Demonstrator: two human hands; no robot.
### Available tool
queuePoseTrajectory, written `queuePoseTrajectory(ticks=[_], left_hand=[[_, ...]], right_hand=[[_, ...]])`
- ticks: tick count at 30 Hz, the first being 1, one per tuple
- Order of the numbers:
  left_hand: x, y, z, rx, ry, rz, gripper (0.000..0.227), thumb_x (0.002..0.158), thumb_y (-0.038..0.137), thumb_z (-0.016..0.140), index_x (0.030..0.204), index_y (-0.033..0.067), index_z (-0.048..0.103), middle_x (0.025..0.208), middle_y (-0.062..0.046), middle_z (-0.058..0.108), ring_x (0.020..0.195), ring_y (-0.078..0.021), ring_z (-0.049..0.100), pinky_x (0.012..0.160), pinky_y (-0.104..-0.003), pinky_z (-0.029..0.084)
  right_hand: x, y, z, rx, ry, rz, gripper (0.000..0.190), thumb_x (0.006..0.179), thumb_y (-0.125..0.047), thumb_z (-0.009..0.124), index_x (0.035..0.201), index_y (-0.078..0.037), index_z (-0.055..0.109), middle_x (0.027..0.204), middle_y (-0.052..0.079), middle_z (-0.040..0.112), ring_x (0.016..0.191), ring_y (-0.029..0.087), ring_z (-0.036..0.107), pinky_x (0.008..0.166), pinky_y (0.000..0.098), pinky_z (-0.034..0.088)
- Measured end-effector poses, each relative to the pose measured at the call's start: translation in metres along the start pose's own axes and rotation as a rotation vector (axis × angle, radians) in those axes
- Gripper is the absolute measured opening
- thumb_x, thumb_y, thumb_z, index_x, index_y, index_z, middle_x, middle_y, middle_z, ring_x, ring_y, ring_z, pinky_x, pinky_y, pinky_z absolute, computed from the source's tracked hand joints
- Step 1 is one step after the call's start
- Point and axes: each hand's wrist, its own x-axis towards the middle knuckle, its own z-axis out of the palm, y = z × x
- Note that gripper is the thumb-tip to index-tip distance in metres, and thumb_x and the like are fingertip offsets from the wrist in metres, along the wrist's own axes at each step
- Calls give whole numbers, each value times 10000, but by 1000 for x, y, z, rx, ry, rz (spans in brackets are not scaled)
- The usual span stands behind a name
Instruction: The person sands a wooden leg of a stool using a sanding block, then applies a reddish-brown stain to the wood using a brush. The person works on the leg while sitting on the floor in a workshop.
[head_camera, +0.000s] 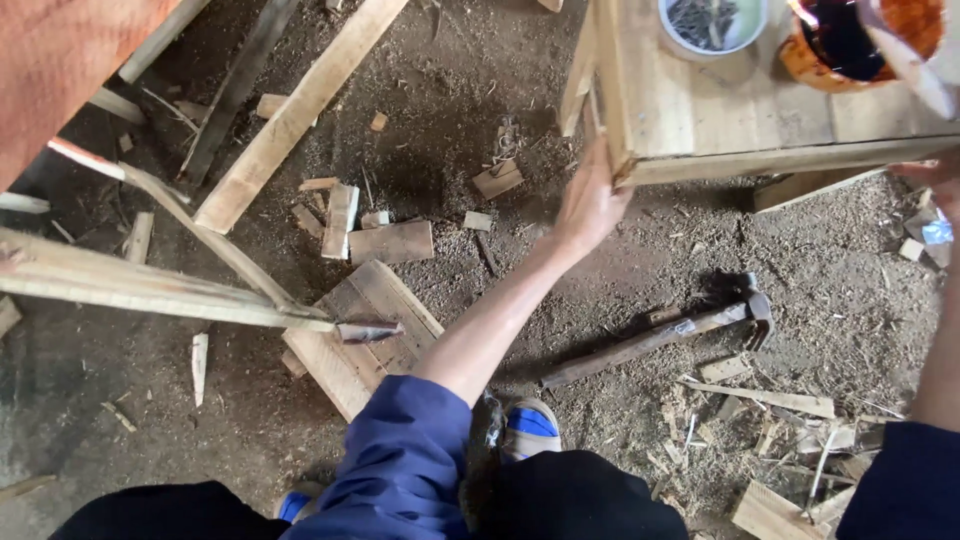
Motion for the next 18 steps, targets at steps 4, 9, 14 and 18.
queuePoseTrajectory(ticks=[4, 9, 14, 18], left_hand=[[-26, -10, -25, -14, 58, 62, 948, 835, -164, 563, 1580, 54, 18, 1125, -255, 588, 652, -229, 662, 474, -328, 697], [-53, -19, -55, 53, 133, 106, 471, 844, -132, 598, 1233, -38, 351, 944, -122, 544, 673, -198, 629, 534, -323, 668], [-86, -26, -80, 6, 173, 162, 480, 816, -159, 633, 1171, -17, 342, 948, -158, 562, 686, -228, 652, 561, -322, 697], [-110, -33, -93, -8, 147, 77, 737, 802, -182, 610, 1417, -17, 239, 1026, -188, 570, 820, -276, 668, 723, -395, 692]], right_hand=[[-5, -131, 130, 11, -166, -108, 873, 1169, -622, 441, 1585, 123, 260, 1473, 387, 319, 1369, 538, 427, 1123, 617, 421], [-20, -159, 185, 53, 185, 115, 515, 1016, -513, 617, 1420, -212, 511, 1387, 75, 612, 1218, 205, 724, 929, 337, 705], [-38, -198, 234, 15, 157, 93, 532, 1019, -487, 637, 1418, -200, 432, 1467, 165, 495, 1338, 387, 539, 1026, 643, 499], [-54, -218, 260, 124, 243, 194, 494, 1003, -388, 674, 1460, -250, 544, 1465, 99, 601, 1243, 243, 704, 958, 351, 708]])
